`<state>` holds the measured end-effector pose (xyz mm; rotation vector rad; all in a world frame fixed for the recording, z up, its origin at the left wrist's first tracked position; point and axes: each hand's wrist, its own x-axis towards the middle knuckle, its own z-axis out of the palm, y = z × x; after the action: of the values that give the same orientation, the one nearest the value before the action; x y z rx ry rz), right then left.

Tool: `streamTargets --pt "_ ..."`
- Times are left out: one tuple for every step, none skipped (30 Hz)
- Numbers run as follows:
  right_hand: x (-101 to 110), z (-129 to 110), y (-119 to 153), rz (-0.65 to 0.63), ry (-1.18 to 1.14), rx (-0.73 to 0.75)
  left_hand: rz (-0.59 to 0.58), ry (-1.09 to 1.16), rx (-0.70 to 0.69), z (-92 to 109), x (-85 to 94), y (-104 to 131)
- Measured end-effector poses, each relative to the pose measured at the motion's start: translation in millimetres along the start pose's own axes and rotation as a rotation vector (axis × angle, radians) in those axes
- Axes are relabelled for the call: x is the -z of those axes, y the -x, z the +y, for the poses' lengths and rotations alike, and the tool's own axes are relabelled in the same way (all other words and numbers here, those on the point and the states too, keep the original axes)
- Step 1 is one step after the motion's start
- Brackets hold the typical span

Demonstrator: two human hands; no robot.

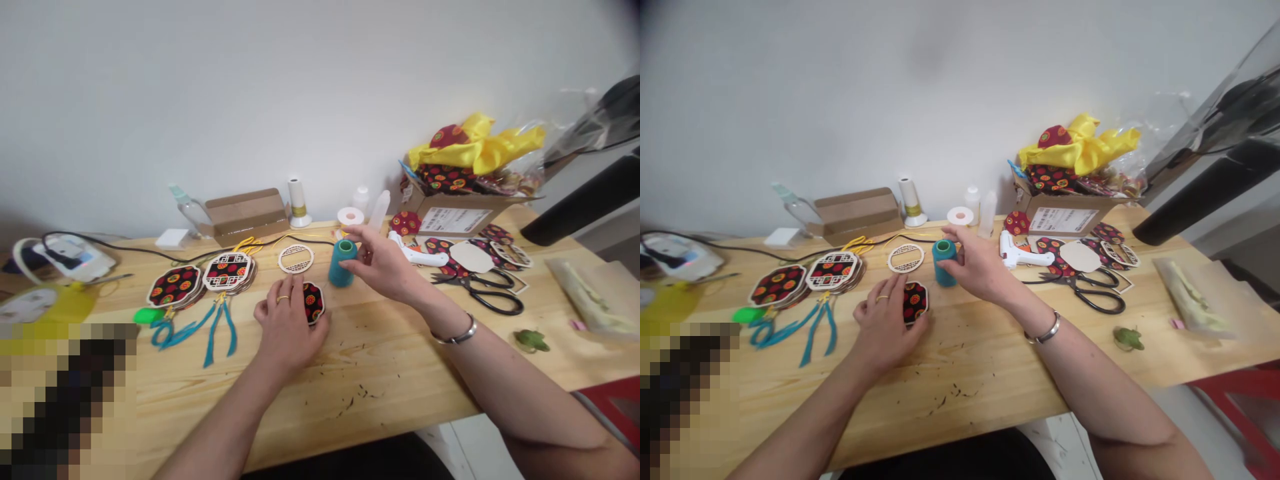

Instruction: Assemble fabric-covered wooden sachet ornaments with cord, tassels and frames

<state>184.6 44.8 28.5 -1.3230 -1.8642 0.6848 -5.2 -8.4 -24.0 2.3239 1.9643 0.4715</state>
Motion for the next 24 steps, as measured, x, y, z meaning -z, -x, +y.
streamTargets --pt "0 1 0 -0.003 -0.009 0.005 0.027 0.000 -0.014 1 -0.3 -1" --pt "0 1 1 -0.005 -0.022 0.010 0.056 0.003 -0.030 1 -0.7 -2" --pt "1 2 2 -0.008 -0.043 0.017 0.082 0.007 -0.043 2 -1.4 -3" --pt "2 1 3 -0.014 -0.071 0.024 0.101 0.014 -0.052 2 -2.0 -4" --pt "3 1 4 -0.022 -0.109 0.033 0.115 0.023 -0.059 2 -2.6 -6" --pt "5 -1 5 -0.034 -0.155 0.043 0.124 0.038 -0.065 2 -3.0 -7" --pt "8 -3 7 -0.050 -0.212 0.050 0.130 0.059 -0.072 2 -3.0 -8" --pt "11 -7 8 -0.067 -0.281 0.053 0.135 0.092 -0.080 2 -2.6 -9" --pt "15 -11 10 -0.084 -0.355 0.051 0.139 0.143 -0.092 2 -1.5 -10" --pt "19 -16 11 -0.098 -0.429 0.046 0.141 0.217 -0.108 2 0.1 -11" --pt "23 -21 13 -0.110 -0.500 0.038 0.137 0.320 -0.119 2 2.4 -11" --pt "27 -26 15 -0.119 -0.561 0.028 0.121 0.453 -0.118 3 5.1 -11" --pt "30 -30 16 -0.123 -0.610 0.019 0.092 0.605 -0.105 4 8.0 -10" --pt "33 -34 17 -0.125 -0.645 0.012 0.047 0.769 -0.076 5 11.0 -9" --pt "34 -37 18 -0.124 -0.672 0.007 -0.020 0.924 -0.041 6 13.7 -8" --pt "35 -38 18 -0.120 -0.693 0.003 -0.101 1.061 -0.007 7 15.8 -7" --pt "34 -38 19 -0.110 -0.708 0.001 -0.195 1.180 0.016 7 17.2 -6" --pt "33 -37 18 -0.091 -0.715 0.003 -0.284 1.284 0.032 6 17.9 -4" --pt "31 -35 17 -0.065 -0.713 0.006 -0.357 1.373 0.044 5 18.0 -3" --pt "29 -32 16 -0.030 -0.700 0.015 -0.408 1.448 0.058 3 17.8 -2" --pt "28 -28 15 0.008 -0.675 0.026 -0.433 1.509 0.072 2 17.4 -2" --pt "26 -24 13 0.047 -0.638 0.037 -0.434 1.553 0.086 0 17.2 -1" --pt "24 -19 11 0.080 -0.591 0.046 -0.426 1.581 0.102 -1 17.4 -2" --pt "23 -14 9 0.100 -0.539 0.047 -0.406 1.601 0.124 -1 18.0 -2"
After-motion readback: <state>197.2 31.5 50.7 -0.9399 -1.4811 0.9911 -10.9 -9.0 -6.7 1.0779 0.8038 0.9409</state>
